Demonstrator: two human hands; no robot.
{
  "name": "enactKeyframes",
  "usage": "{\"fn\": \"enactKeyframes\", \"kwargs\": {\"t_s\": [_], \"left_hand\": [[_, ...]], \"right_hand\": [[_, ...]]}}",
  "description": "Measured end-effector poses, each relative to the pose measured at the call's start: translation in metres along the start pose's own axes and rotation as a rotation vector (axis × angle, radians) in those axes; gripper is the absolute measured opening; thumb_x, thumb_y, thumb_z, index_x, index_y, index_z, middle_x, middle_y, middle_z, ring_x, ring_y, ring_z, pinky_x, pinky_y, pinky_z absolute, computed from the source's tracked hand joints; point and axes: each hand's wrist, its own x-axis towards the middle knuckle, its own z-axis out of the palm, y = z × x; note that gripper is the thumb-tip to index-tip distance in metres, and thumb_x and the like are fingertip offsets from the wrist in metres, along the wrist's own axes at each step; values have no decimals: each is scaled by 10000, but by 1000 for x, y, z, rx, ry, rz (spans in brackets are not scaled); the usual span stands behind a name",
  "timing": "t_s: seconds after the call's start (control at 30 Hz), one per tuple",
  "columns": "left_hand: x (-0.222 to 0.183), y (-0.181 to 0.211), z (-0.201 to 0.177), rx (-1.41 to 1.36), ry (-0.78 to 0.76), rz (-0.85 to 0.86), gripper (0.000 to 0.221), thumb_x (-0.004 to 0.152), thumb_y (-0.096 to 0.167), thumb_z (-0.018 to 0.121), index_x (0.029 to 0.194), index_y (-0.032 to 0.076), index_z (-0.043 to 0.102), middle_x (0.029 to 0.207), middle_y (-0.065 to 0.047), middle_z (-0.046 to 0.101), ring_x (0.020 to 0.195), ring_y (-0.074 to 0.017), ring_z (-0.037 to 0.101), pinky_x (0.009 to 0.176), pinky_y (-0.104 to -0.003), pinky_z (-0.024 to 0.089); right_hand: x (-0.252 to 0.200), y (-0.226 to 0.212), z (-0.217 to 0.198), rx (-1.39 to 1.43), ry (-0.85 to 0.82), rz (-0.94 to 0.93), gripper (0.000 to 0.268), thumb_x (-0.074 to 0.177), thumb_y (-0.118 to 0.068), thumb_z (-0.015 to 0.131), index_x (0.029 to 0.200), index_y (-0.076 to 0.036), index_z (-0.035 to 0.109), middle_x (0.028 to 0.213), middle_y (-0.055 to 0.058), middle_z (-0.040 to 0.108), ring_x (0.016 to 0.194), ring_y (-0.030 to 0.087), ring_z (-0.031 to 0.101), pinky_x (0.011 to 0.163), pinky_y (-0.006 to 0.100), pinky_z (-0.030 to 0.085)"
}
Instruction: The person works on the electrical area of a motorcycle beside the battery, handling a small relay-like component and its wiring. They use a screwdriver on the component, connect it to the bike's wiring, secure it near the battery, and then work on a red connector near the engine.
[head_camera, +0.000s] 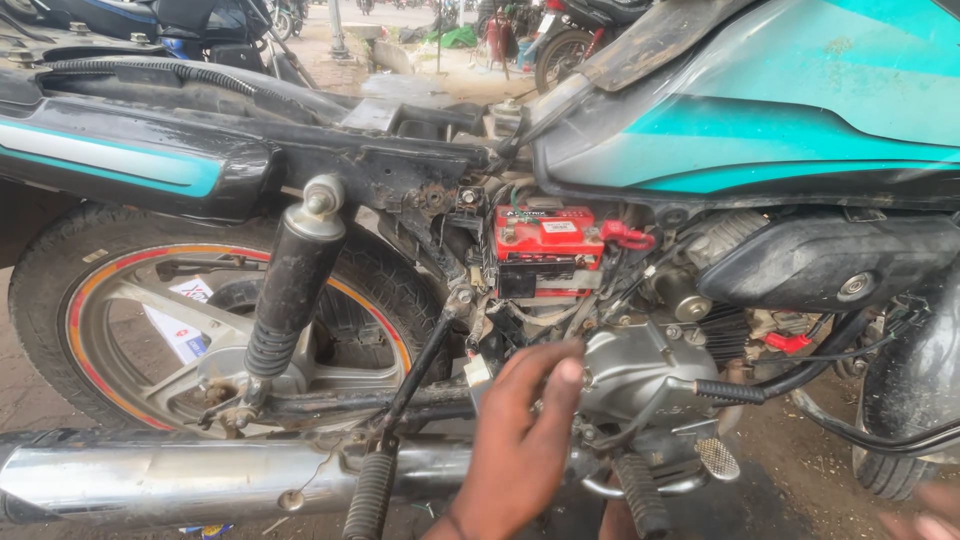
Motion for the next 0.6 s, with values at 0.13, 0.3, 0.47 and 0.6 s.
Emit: {"fn": "enactKeyframes", "kwargs": {"t_s": [0.13,0.3,0.47,0.6], "left_hand": [[52,8,16,-180,-170,41,428,1071,316,499,1319,-15,609,1210,-88,709,1178,-176,641,1037,-313,479],[115,-38,-18,-626,122,-118,308,1025,166,578,1280,-4,611,1013,-71,710,948,-171,647,860,-310,536],[124,-38,-51,-835,342,-156,271,1022,153,560,1239,2,614,937,-59,694,825,-157,670,757,-318,570],[129,-19,-98,-830,460,103,288,1071,190,546,1279,9,629,856,-18,628,713,-106,571,644,-314,513]], "right_hand": [[23,-389,214,40,-29,4,705,919,-109,726,1569,-154,458,1138,202,634,888,319,789,814,413,620],[73,-475,264,-119,-106,-429,498,892,-140,659,1347,-66,470,883,236,726,861,458,705,699,530,543],[68,-471,264,-208,-145,-407,426,924,-239,660,1320,-133,542,833,213,743,837,403,736,715,506,555],[88,-411,251,-183,-140,-307,437,930,-298,649,1344,-176,586,1012,154,765,920,331,759,785,447,576]]}}
